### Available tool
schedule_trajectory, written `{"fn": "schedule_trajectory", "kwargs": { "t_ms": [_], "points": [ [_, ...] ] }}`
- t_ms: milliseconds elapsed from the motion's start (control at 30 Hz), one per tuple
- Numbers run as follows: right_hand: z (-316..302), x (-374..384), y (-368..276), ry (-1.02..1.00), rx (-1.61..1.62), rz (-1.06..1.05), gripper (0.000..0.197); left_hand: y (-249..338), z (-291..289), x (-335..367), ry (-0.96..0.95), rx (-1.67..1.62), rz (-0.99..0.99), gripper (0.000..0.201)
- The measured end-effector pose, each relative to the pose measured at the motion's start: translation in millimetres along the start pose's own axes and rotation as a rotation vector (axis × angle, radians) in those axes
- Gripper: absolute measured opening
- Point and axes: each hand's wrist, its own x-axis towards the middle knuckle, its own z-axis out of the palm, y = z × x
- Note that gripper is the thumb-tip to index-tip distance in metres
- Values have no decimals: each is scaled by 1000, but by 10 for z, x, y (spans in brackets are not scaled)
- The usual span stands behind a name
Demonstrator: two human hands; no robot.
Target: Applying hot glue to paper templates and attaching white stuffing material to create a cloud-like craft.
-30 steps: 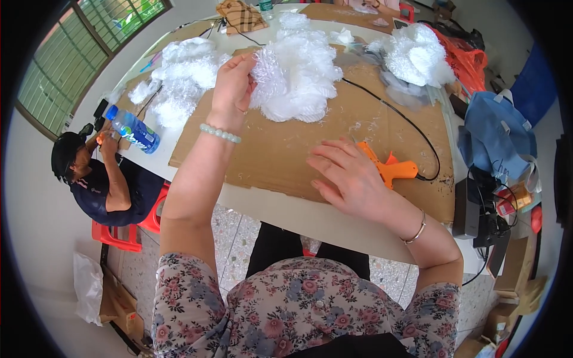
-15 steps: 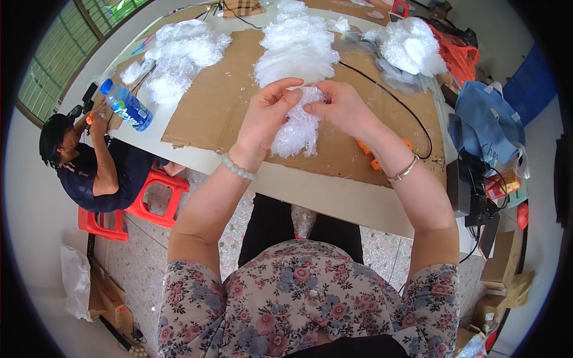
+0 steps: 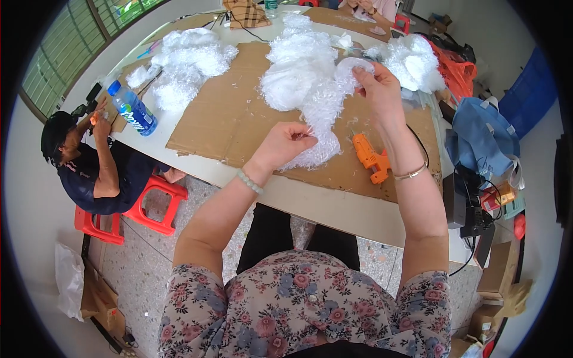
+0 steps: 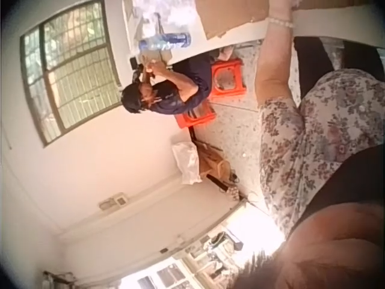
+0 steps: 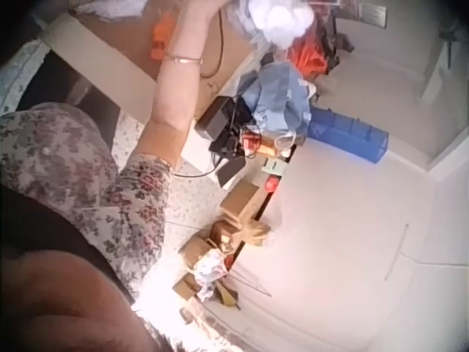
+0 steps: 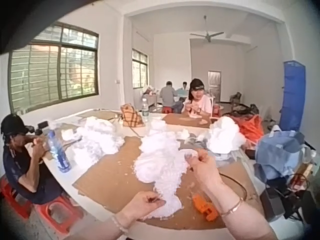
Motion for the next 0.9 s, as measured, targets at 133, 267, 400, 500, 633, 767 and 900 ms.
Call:
{"fn": "schedule_trajectory", "kwargs": {
  "t_ms": [133, 267, 400, 500, 633, 767, 900],
  "points": [
    [-482, 121, -227, 113, 306, -77, 8, 61, -152, 178, 84, 79, 11, 16],
    [-733, -43, -451, 14, 257, -45, 11, 413, -468, 731, 407, 242, 218, 15],
    [-787, -356, -517, -275, 46, 12, 12, 816, -604, 1411, 602, 678, 583, 14],
    [-839, -538, -549, -455, -105, 205, 11, 843, -583, 1730, 590, 1041, 799, 15],
    [-821, -649, -540, -717, -250, 51, 13, 397, -661, 2025, -108, 1001, 267, 37],
    [-726, -643, -655, -920, -446, 25, 15, 584, -680, 1878, 46, 768, 175, 45],
    [-583, -611, -526, -900, -434, -64, 14, 1067, -589, 1451, 119, 1194, 310, 31]
  ]
}}
